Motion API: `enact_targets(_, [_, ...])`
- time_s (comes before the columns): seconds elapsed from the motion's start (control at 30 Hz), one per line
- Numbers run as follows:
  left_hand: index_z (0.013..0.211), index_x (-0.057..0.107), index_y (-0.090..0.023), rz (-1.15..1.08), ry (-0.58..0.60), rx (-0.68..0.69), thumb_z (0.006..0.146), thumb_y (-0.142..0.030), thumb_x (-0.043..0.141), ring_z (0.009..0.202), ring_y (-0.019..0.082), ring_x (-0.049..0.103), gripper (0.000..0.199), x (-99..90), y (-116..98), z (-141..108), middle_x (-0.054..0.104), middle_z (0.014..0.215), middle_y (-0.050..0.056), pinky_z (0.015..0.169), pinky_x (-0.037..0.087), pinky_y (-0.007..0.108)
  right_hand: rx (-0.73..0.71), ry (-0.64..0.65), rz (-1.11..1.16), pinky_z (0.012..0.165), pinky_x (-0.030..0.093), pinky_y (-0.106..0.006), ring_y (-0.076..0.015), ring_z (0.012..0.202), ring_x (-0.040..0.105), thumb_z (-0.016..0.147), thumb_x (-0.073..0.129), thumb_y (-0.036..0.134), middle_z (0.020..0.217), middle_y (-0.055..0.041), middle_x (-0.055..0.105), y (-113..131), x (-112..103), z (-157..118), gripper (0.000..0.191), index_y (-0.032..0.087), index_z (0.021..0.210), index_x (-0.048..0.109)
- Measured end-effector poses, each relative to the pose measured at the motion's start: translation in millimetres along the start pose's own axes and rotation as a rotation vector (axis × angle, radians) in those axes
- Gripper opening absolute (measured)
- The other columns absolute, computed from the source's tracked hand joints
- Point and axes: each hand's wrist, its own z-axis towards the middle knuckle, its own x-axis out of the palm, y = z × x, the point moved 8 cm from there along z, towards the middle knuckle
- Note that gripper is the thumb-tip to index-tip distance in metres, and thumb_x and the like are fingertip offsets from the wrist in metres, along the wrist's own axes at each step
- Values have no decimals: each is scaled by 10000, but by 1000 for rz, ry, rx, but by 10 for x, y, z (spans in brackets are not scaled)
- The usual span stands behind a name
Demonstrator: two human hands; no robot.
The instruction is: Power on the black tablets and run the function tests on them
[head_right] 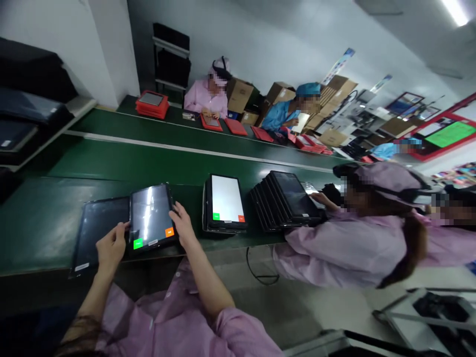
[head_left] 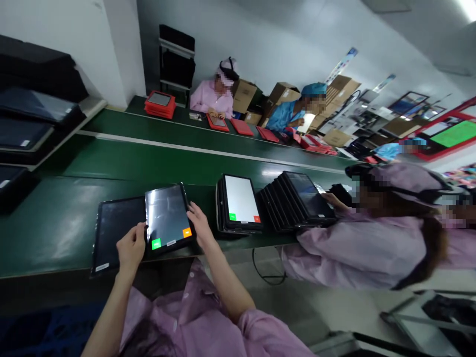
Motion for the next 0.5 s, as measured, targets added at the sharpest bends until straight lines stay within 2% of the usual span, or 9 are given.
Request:
enact_targets(0.07, [1129,873,-262,-31,-2,14,1080,-581,509,1093,322,823,487,-13,-24,-6,881,1077,69,935,619,391,91,22,61,1236,518,-488,-330,1415,681,732,931,527,1458,-63,775,32,57,90,705,274,1365,752])
enact_targets(0.13, [1130,872,-259,-50,-9,19,1085,-578,502,1101,317,825,491,-23,-56,-11,881,1087,72,942,621,385,177,116,74,1129,582,-482,-335,1252,757,716,921,495,1260,-70,850,53,173,169,561,238,1198,794])
enact_targets(0.2, [1117,873,-257,-61,-14,22,1089,-579,488,1098,318,827,503,-34,-87,-10,882,1078,77,947,621,389,228,199,43,1043,611,-466,-330,1123,790,696,924,452,1073,-63,875,62,286,205,436,224,1046,799])
enact_targets(0.27, [1111,873,-248,-75,-1,25,1094,-587,472,1094,322,827,525,-39,-112,-7,881,1076,87,951,618,401,232,202,2,1003,619,-459,-323,1057,799,682,936,419,973,-53,872,75,334,190,387,225,981,786])
enact_targets(0.33, [1105,872,-237,-102,21,22,1099,-599,451,1061,321,830,555,-41,-127,-4,880,1070,96,943,619,411,178,170,-18,1017,617,-477,-329,1063,801,695,941,423,981,-53,872,149,323,123,406,225,1013,783])
enact_targets(0.4, [1094,867,-228,-130,34,12,1105,-609,437,1001,310,833,574,-44,-134,-2,880,1050,99,926,624,411,92,157,-24,1078,603,-521,-348,1132,794,733,934,453,1073,-58,874,318,243,20,464,230,1112,787])
enact_targets(0.47, [1071,858,-226,-148,38,15,1106,-608,441,962,296,832,567,-40,-147,-4,878,1042,98,916,627,406,2,132,-50,1144,579,-576,-373,1213,777,781,913,482,1163,-59,866,599,25,-77,516,246,1222,787])
enact_targets(0.5, [1062,853,-228,-149,41,24,1104,-603,449,965,293,832,552,-32,-158,-6,877,1048,96,919,626,404,-32,99,-82,1153,576,-609,-388,1234,772,810,896,496,1173,-63,865,773,-151,-108,516,256,1253,788])
